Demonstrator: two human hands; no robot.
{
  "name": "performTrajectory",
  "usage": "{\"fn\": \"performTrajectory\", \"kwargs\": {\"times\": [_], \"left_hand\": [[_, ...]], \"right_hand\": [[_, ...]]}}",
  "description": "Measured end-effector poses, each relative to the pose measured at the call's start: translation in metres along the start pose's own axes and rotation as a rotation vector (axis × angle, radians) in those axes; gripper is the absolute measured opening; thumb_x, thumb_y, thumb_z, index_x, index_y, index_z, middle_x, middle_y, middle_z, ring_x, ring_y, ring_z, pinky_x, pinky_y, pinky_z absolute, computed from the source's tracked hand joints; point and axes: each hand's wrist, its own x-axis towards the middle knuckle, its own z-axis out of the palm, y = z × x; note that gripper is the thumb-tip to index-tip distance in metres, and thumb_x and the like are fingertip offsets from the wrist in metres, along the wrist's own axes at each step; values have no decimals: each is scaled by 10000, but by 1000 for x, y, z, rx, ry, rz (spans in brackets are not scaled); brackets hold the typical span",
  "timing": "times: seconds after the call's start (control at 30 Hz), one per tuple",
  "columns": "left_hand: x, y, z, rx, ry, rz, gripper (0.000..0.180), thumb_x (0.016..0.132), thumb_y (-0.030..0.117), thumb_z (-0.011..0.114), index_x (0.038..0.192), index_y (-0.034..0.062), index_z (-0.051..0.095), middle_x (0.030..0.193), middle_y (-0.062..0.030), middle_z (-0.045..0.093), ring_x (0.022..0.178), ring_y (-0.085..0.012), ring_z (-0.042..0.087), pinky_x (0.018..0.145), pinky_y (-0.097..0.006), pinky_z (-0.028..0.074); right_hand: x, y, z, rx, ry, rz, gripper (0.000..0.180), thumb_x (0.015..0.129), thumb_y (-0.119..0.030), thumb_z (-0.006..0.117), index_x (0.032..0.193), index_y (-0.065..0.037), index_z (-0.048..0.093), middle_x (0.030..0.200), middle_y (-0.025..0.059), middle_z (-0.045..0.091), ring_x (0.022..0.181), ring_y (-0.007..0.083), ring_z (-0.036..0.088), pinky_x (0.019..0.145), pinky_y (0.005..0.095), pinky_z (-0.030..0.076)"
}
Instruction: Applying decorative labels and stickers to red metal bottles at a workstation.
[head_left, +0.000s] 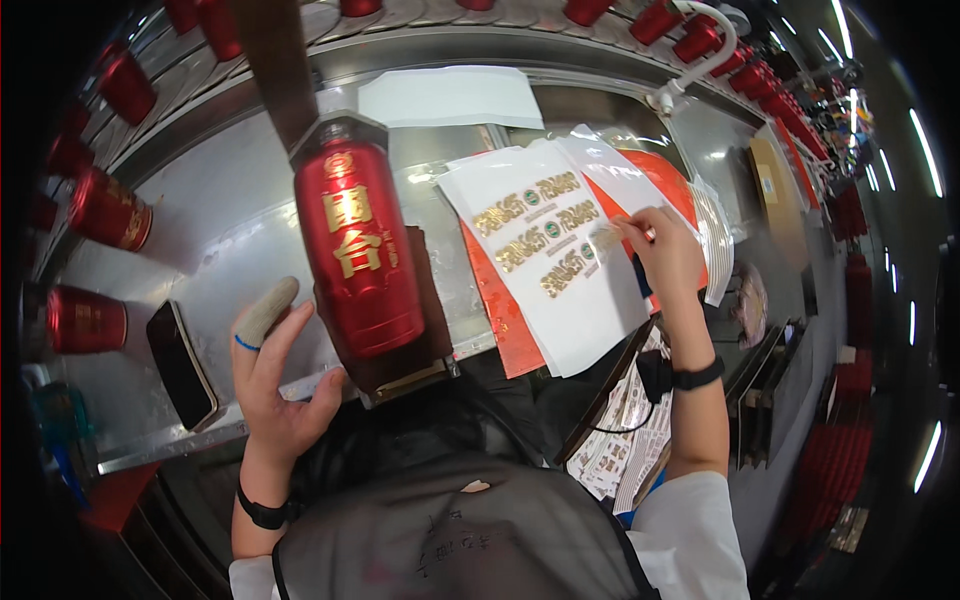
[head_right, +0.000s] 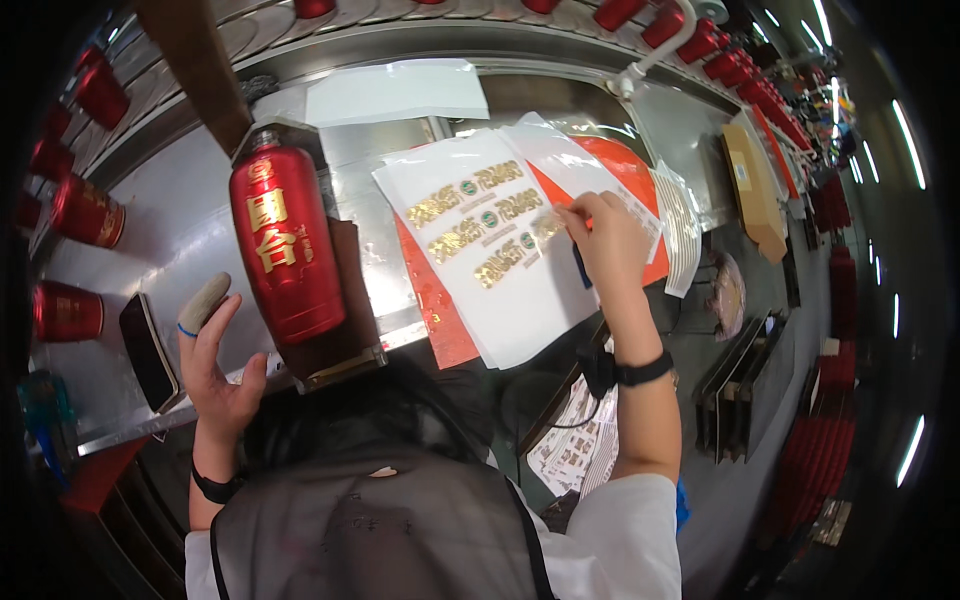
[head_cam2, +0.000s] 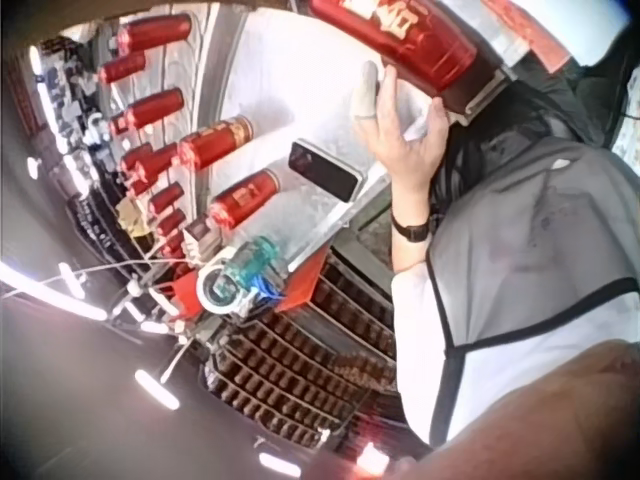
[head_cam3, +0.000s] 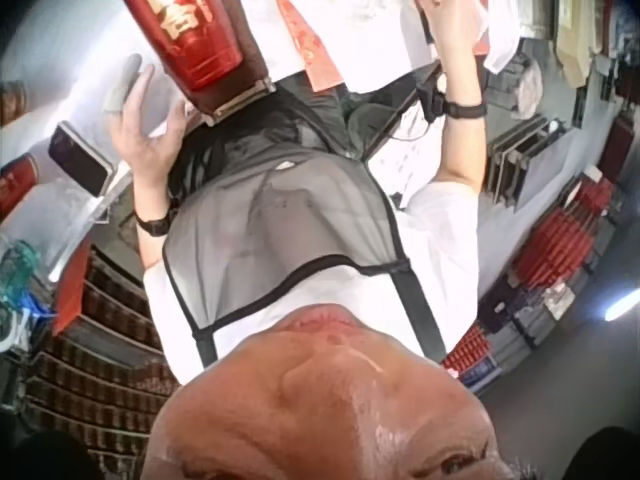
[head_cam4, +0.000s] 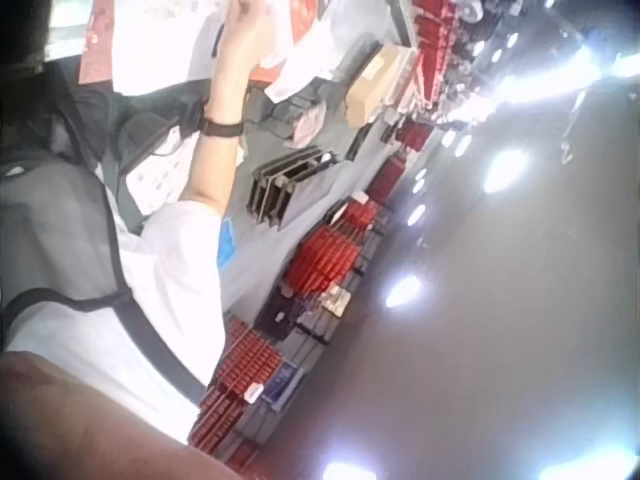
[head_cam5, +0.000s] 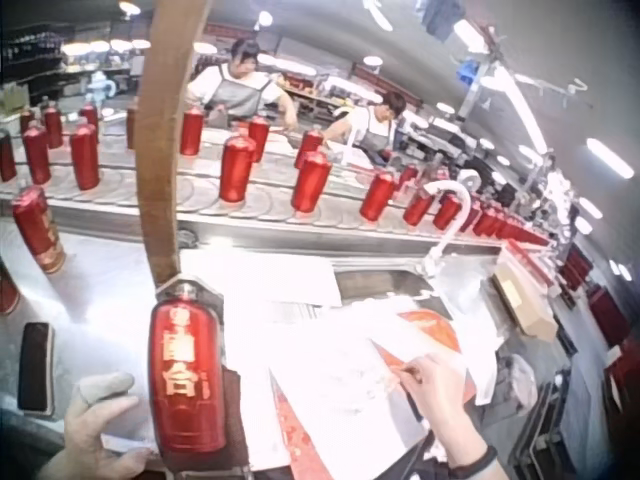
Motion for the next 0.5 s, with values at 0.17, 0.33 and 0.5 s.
{"fn": "performTrajectory", "kwargs": {"times": [0.17,0.33,0.5], "left_hand": [[23,15,-8,-85,14,189,433,704,154,813,1104,36,695,1099,-132,699,960,-318,649,868,-385,514],[65,56,-10,-476,-276,347,756,638,386,887,1286,91,633,1223,-107,629,1084,-317,577,903,-407,491],[49,50,10,-809,-530,215,394,746,202,857,1091,86,707,1077,-101,694,978,-255,646,904,-403,501]], "right_hand": [[-50,-71,-40,-149,97,-630,100,776,-94,710,843,-94,636,755,39,615,663,222,616,558,326,486],[-77,-148,-83,484,-254,-784,174,737,-79,762,848,-56,630,815,57,669,648,214,637,538,309,495],[-80,-164,-93,759,-351,-731,211,751,-64,772,931,-62,663,926,87,739,664,224,659,576,279,512]]}}
